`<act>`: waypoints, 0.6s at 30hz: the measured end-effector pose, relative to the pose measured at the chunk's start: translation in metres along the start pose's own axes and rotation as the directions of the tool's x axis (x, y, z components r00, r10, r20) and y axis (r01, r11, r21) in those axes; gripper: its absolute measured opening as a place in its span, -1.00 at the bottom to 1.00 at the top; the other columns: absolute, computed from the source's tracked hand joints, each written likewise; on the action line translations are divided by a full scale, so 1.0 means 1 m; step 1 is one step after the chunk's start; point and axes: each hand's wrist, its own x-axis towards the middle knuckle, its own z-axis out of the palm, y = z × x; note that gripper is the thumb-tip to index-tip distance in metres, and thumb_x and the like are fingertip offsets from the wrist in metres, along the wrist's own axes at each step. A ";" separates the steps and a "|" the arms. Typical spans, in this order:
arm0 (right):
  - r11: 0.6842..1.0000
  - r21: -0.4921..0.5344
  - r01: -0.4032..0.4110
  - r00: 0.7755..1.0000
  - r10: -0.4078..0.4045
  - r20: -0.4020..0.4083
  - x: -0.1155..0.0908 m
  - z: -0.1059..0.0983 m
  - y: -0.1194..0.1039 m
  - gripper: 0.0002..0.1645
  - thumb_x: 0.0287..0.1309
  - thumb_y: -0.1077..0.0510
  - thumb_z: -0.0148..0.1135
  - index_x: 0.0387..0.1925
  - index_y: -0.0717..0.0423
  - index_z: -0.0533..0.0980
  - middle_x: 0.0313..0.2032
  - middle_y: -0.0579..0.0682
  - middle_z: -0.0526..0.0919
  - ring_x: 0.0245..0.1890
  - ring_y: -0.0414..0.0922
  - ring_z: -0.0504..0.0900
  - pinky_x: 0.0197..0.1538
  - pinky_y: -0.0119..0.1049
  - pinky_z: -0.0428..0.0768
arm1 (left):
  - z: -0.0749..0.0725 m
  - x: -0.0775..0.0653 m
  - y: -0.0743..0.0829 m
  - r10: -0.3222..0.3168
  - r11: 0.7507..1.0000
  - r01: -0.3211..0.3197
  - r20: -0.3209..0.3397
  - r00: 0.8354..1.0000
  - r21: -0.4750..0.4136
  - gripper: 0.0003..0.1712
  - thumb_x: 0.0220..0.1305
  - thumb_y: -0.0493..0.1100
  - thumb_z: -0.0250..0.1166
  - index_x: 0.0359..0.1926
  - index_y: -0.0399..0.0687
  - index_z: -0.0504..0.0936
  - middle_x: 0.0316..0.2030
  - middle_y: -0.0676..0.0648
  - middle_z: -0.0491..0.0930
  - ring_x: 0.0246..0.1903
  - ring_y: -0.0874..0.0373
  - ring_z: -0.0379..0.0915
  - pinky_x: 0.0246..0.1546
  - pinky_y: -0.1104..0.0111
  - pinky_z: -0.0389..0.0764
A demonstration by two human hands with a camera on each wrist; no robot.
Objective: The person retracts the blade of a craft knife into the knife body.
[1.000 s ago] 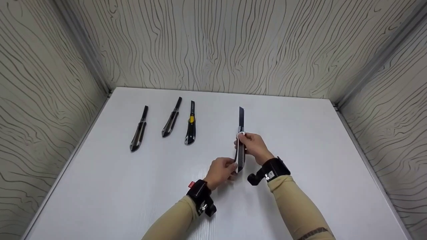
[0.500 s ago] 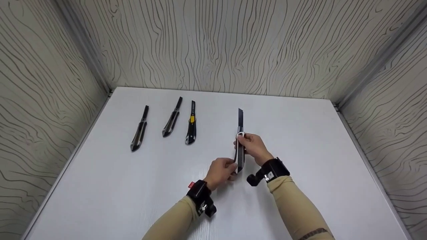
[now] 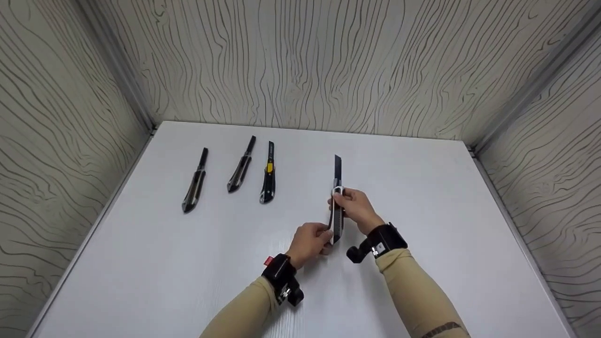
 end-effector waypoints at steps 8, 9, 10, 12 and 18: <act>1.000 0.004 0.011 1.000 -0.011 0.016 -0.001 0.002 -0.001 -0.64 0.41 0.16 0.05 0.09 0.34 0.45 -0.13 0.09 0.72 -0.25 -0.23 0.63 -0.18 -0.40 0.61 | -0.002 0.001 0.000 0.001 1.000 0.000 -0.008 1.000 0.020 -0.68 0.37 -0.17 0.19 0.01 -0.29 0.63 -0.46 -0.03 0.70 -0.52 0.18 0.61 -0.55 0.47 0.58; 1.000 0.010 0.016 1.000 -0.017 0.024 -0.001 0.002 -0.001 -0.62 0.41 0.17 0.04 0.11 0.36 0.44 -0.13 0.09 0.71 -0.25 -0.23 0.63 -0.17 -0.40 0.62 | -0.003 0.000 0.000 0.004 1.000 -0.004 -0.009 1.000 0.022 -0.67 0.37 -0.17 0.19 0.03 -0.30 0.63 -0.45 -0.03 0.70 -0.51 0.17 0.62 -0.54 0.47 0.59; 1.000 0.018 0.021 0.999 -0.022 0.030 -0.001 0.001 -0.001 -0.62 0.42 0.17 0.04 0.11 0.36 0.44 -0.12 0.10 0.71 -0.25 -0.23 0.63 -0.17 -0.40 0.62 | -0.003 0.000 0.000 0.009 1.000 -0.009 -0.010 1.000 0.025 -0.67 0.37 -0.17 0.19 0.04 -0.30 0.62 -0.44 -0.03 0.71 -0.51 0.16 0.63 -0.54 0.46 0.60; 0.999 0.033 0.031 0.999 -0.033 0.042 -0.001 0.000 -0.001 -0.60 0.43 0.16 0.02 0.13 0.38 0.42 -0.10 0.13 0.70 -0.25 -0.23 0.63 -0.15 -0.39 0.63 | -0.003 0.000 0.001 0.021 0.999 -0.020 -0.014 1.000 0.029 -0.67 0.38 -0.17 0.18 0.05 -0.29 0.62 -0.43 -0.03 0.71 -0.50 0.15 0.64 -0.53 0.45 0.62; 0.997 0.079 0.019 0.998 -0.024 0.063 0.000 0.000 0.003 -0.52 0.45 0.02 0.01 0.12 0.35 0.44 -0.09 0.12 0.69 -0.19 -0.20 0.65 -0.11 -0.35 0.64 | -0.006 0.002 0.003 0.042 0.999 -0.041 -0.016 0.999 0.035 -0.70 0.39 -0.16 0.17 0.03 -0.23 0.63 -0.43 -0.03 0.70 -0.51 0.16 0.64 -0.53 0.44 0.62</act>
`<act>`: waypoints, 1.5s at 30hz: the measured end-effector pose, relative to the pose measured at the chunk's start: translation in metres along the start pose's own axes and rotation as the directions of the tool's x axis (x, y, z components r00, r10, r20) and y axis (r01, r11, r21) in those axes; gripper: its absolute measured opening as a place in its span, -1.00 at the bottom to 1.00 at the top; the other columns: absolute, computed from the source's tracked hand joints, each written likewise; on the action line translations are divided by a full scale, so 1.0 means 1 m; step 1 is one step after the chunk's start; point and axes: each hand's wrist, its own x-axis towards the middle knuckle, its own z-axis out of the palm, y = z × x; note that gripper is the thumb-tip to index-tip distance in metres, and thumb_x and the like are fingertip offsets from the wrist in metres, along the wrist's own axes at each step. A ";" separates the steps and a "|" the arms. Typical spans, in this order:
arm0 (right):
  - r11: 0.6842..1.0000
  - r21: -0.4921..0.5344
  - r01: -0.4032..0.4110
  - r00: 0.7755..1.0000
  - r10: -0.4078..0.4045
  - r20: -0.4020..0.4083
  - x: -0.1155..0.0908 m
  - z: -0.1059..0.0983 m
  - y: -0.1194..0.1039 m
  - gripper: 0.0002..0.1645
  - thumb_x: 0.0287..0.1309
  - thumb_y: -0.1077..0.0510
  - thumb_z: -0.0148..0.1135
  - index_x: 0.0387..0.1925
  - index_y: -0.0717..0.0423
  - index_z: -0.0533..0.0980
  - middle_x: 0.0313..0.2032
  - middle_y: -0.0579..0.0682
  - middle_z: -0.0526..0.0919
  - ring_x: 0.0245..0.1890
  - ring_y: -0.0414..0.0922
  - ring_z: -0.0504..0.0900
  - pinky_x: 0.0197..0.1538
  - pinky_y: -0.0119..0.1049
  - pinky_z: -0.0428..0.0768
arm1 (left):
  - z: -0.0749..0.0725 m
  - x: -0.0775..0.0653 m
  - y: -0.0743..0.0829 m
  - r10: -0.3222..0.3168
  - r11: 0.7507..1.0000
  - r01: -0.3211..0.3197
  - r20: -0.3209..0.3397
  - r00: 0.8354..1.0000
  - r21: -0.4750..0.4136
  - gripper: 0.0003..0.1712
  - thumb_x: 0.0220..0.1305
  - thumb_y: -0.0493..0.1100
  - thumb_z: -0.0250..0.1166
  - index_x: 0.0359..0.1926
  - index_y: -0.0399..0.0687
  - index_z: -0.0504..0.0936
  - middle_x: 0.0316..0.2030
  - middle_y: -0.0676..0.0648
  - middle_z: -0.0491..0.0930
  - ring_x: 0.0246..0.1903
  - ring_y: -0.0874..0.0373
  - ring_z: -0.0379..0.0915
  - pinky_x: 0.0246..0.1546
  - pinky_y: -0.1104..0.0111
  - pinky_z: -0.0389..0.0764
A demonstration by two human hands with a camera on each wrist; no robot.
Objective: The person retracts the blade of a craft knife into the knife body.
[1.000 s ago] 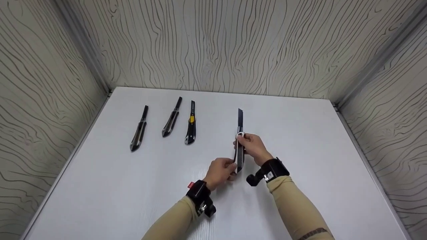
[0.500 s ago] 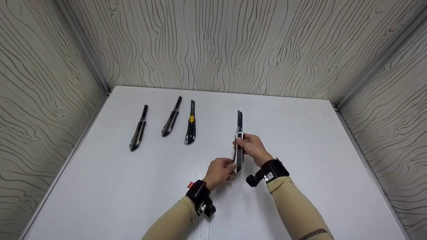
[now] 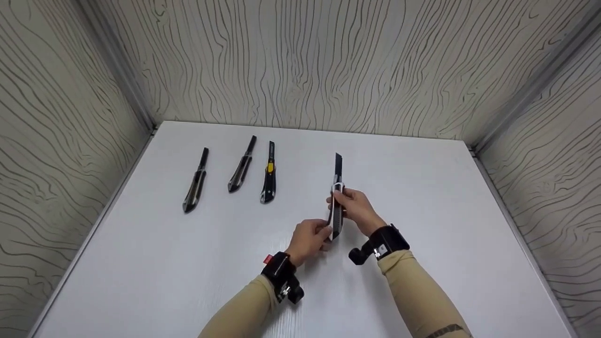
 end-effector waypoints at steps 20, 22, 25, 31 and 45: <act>0.998 0.064 -0.001 1.000 0.001 -0.007 -0.002 0.002 0.004 -0.52 0.44 0.00 0.01 0.02 0.38 0.49 -0.24 0.05 0.69 -0.23 -0.17 0.70 -0.12 -0.33 0.67 | 0.003 0.003 -0.006 -0.034 0.960 0.074 0.150 0.988 -0.270 -0.65 0.47 -0.21 0.03 0.14 -0.31 0.51 -0.10 -0.28 0.66 -0.11 -0.12 0.68 -0.20 0.23 0.74; 0.998 0.062 0.000 1.000 0.001 -0.015 -0.002 0.002 0.004 -0.52 0.44 0.00 0.01 0.02 0.37 0.49 -0.23 0.05 0.69 -0.23 -0.18 0.70 -0.11 -0.33 0.67 | 0.004 0.003 -0.005 -0.037 0.961 0.073 0.138 0.990 -0.267 -0.65 0.47 -0.22 0.03 0.14 -0.31 0.51 -0.12 -0.27 0.66 -0.12 -0.11 0.68 -0.20 0.22 0.74; 0.998 0.060 0.004 1.000 -0.003 -0.022 -0.002 0.002 0.003 -0.51 0.44 0.01 0.01 0.05 0.40 0.47 -0.23 0.04 0.70 -0.23 -0.18 0.70 -0.11 -0.33 0.67 | 0.005 0.002 -0.004 -0.038 0.959 0.070 0.122 0.992 -0.274 -0.65 0.46 -0.22 0.04 0.14 -0.32 0.51 -0.12 -0.29 0.66 -0.13 -0.15 0.68 -0.19 0.18 0.74; 1.000 0.031 0.004 1.000 -0.004 -0.025 -0.003 0.002 0.003 -0.53 0.44 0.04 0.02 0.08 0.38 0.46 -0.20 0.05 0.69 -0.21 -0.20 0.69 -0.09 -0.34 0.66 | 0.007 0.002 -0.003 -0.035 0.963 0.059 0.094 0.995 -0.265 -0.65 0.46 -0.24 0.03 0.13 -0.34 0.52 -0.11 -0.35 0.65 -0.13 -0.21 0.66 -0.17 0.08 0.73; 0.999 0.048 0.002 1.000 -0.002 -0.002 -0.004 0.003 0.003 -0.62 0.43 0.12 0.03 0.06 0.35 0.46 -0.21 0.01 0.70 -0.21 -0.20 0.68 -0.09 -0.33 0.65 | 0.005 0.002 -0.004 -0.049 0.969 0.067 0.080 0.996 -0.240 -0.67 0.46 -0.22 0.05 0.11 -0.32 0.54 -0.15 -0.32 0.67 -0.18 -0.15 0.69 -0.26 0.23 0.75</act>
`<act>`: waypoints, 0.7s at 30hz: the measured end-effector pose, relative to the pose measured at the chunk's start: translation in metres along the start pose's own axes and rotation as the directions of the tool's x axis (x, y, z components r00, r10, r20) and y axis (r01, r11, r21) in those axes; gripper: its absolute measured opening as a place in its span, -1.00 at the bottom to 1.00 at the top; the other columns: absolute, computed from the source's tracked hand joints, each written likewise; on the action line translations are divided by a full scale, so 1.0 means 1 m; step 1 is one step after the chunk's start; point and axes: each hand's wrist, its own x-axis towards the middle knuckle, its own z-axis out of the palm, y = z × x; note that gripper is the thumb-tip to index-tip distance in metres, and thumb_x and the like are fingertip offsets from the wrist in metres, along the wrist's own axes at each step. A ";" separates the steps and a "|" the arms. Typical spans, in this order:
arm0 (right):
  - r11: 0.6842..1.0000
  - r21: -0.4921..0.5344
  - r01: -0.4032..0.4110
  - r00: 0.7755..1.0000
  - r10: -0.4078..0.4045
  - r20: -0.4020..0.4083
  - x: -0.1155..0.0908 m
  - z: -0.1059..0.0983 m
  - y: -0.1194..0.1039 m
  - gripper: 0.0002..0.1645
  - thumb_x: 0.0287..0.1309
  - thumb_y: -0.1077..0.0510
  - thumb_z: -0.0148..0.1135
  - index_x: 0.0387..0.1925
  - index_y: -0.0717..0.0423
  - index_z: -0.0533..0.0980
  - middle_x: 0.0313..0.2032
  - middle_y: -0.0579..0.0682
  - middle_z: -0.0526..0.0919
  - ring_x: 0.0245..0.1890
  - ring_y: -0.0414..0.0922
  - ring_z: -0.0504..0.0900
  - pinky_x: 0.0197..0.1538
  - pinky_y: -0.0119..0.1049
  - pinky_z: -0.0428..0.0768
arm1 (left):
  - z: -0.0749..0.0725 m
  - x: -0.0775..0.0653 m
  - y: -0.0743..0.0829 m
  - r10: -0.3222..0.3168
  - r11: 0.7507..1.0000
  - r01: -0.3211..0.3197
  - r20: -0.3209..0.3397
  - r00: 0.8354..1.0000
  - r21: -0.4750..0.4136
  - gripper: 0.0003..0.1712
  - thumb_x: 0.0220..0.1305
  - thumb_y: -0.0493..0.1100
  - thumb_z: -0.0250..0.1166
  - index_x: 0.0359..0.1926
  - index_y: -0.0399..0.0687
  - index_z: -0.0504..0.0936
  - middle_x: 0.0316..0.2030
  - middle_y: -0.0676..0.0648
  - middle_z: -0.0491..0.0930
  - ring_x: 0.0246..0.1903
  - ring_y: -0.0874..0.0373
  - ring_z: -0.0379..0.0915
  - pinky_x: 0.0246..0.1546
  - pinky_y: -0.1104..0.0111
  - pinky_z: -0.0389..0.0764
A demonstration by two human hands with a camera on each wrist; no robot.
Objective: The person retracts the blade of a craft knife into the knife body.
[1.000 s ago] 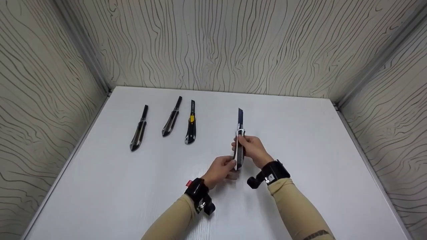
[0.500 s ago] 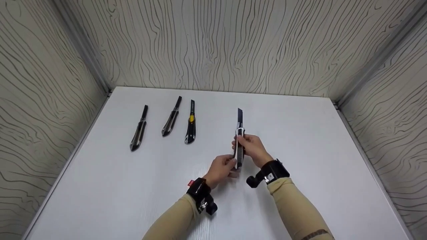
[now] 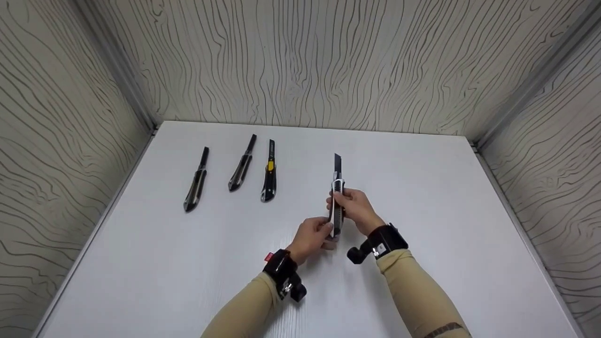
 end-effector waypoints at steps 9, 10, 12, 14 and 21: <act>1.000 -0.013 -0.005 1.000 0.005 -0.003 0.001 0.001 0.001 -0.61 0.43 0.12 0.04 0.10 0.36 0.45 -0.17 0.05 0.71 -0.20 -0.22 0.69 -0.06 -0.32 0.66 | -0.001 0.000 0.001 -0.010 1.000 0.010 0.000 1.000 0.002 -0.65 0.46 -0.22 0.06 0.14 -0.33 0.52 -0.16 -0.29 0.68 -0.17 -0.16 0.68 -0.25 0.23 0.75; 1.000 -0.010 -0.006 1.000 0.005 -0.003 0.001 0.001 0.001 -0.60 0.43 0.12 0.04 0.10 0.36 0.45 -0.15 0.06 0.71 -0.19 -0.22 0.69 -0.06 -0.32 0.66 | -0.001 0.000 0.001 -0.012 1.000 0.012 0.001 1.000 0.004 -0.65 0.46 -0.22 0.06 0.13 -0.33 0.52 -0.16 -0.28 0.68 -0.17 -0.16 0.68 -0.25 0.23 0.75; 1.000 -0.013 -0.002 1.000 0.003 0.001 0.001 0.001 0.001 -0.59 0.43 0.13 0.04 0.12 0.37 0.44 -0.13 0.09 0.71 -0.19 -0.22 0.69 -0.06 -0.33 0.66 | -0.001 0.000 0.000 -0.015 1.000 0.015 -0.001 1.000 0.005 -0.66 0.46 -0.22 0.06 0.12 -0.33 0.53 -0.16 -0.27 0.68 -0.17 -0.16 0.68 -0.26 0.24 0.75; 1.000 -0.006 -0.003 1.000 0.003 0.001 0.000 0.001 0.001 -0.60 0.42 0.15 0.04 0.12 0.37 0.44 -0.12 0.10 0.70 -0.19 -0.21 0.70 -0.06 -0.33 0.66 | -0.001 0.001 0.000 -0.013 1.000 0.013 -0.001 1.000 0.019 -0.66 0.46 -0.22 0.06 0.12 -0.32 0.53 -0.17 -0.25 0.69 -0.18 -0.11 0.69 -0.26 0.26 0.75; 1.000 0.007 0.007 1.000 -0.007 0.004 0.000 0.003 0.001 -0.62 0.41 0.20 0.05 0.13 0.36 0.42 -0.13 0.07 0.71 -0.18 -0.19 0.69 -0.05 -0.31 0.66 | -0.003 0.001 0.000 -0.017 0.999 0.018 -0.006 1.000 0.037 -0.67 0.46 -0.22 0.05 0.11 -0.31 0.54 -0.21 -0.17 0.70 -0.21 -0.03 0.70 -0.29 0.31 0.74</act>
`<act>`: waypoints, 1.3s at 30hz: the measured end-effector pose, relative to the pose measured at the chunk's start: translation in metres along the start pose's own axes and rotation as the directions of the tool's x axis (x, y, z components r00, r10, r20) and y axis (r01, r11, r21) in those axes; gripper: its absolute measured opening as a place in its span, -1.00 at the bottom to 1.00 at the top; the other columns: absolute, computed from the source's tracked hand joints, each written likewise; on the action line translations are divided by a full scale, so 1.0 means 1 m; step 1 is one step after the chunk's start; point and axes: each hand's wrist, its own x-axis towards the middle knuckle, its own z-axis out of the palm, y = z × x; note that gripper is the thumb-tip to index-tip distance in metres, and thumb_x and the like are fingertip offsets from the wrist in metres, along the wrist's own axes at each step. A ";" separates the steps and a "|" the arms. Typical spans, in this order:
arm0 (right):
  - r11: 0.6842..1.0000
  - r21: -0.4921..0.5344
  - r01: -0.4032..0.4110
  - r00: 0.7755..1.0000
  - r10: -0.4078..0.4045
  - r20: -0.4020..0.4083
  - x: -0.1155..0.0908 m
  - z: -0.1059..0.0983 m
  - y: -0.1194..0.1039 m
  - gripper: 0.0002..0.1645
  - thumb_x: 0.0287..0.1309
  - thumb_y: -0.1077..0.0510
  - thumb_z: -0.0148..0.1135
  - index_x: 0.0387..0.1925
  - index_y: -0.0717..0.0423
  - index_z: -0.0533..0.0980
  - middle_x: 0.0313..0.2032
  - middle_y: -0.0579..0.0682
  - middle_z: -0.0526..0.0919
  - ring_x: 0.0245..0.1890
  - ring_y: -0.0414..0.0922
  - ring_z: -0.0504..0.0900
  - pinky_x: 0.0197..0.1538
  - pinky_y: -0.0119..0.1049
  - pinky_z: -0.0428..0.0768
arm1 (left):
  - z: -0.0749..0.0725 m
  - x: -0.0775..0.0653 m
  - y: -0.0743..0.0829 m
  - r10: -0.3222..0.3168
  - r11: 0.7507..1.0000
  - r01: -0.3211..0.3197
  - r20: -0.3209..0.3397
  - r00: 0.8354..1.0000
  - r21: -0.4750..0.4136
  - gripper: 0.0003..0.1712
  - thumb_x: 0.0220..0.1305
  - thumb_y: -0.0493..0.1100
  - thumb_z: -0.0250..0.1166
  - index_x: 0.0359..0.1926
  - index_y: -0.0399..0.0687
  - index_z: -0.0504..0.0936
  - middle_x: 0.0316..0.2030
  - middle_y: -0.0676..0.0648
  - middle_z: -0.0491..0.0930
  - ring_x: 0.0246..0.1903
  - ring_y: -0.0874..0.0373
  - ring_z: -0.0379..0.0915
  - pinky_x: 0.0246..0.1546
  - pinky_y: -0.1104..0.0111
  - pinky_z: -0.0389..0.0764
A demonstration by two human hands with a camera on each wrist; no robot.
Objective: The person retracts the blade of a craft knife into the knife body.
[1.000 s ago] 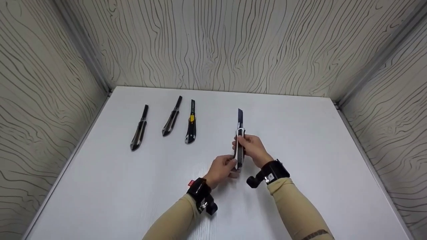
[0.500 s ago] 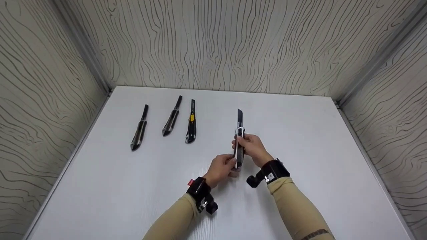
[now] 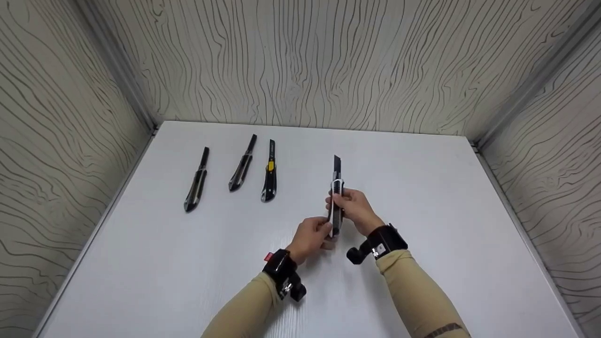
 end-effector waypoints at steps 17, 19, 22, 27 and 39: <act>0.999 0.015 0.031 0.998 -0.031 0.059 0.000 0.001 0.006 -0.49 0.43 0.12 0.02 0.23 0.42 0.34 0.03 0.20 0.64 -0.07 -0.17 0.67 0.07 -0.29 0.63 | -0.001 -0.001 0.001 0.009 1.000 -0.009 -0.035 0.999 0.001 -0.64 0.47 -0.24 0.02 0.17 -0.31 0.51 -0.14 -0.29 0.67 -0.26 -0.06 0.70 -0.30 0.31 0.74; 0.999 0.021 0.025 0.998 -0.026 0.052 0.000 0.001 0.006 -0.48 0.43 0.07 0.04 0.21 0.40 0.38 -0.02 0.15 0.67 -0.08 -0.16 0.67 0.04 -0.30 0.63 | -0.001 -0.001 0.002 0.012 1.000 -0.012 -0.040 0.999 -0.003 -0.63 0.48 -0.22 0.02 0.18 -0.30 0.50 -0.14 -0.29 0.67 -0.25 -0.09 0.70 -0.30 0.30 0.74; 0.999 0.026 0.021 0.999 -0.022 0.033 -0.001 0.002 0.007 -0.48 0.43 0.04 0.05 0.16 0.39 0.42 -0.10 0.09 0.70 -0.11 -0.15 0.67 -0.01 -0.32 0.64 | 0.000 -0.001 0.002 0.005 1.000 -0.006 -0.048 0.999 -0.021 -0.61 0.48 -0.18 0.03 0.19 -0.30 0.49 -0.14 -0.25 0.68 -0.23 -0.06 0.70 -0.28 0.28 0.75; 0.999 0.043 0.000 1.000 0.000 -0.013 -0.001 0.004 0.008 -0.52 0.44 0.05 0.03 0.15 0.37 0.44 -0.11 0.09 0.70 -0.13 -0.15 0.68 -0.04 -0.32 0.64 | 0.002 0.000 -0.002 -0.026 0.998 0.024 -0.036 0.999 -0.058 -0.60 0.49 -0.10 0.01 0.11 -0.32 0.53 -0.14 -0.23 0.68 -0.20 -0.01 0.69 -0.24 0.26 0.75; 0.994 0.105 -0.005 0.999 0.002 0.037 0.000 0.002 0.009 -0.46 0.45 0.01 0.00 0.16 0.41 0.41 -0.10 0.10 0.69 -0.13 -0.15 0.69 -0.04 -0.32 0.66 | 0.004 -0.002 -0.006 0.028 0.991 -0.029 -0.006 1.000 -0.129 -0.66 0.51 -0.15 -0.01 -0.05 -0.34 0.57 -0.09 -0.40 0.63 -0.22 0.00 0.68 -0.16 0.23 0.74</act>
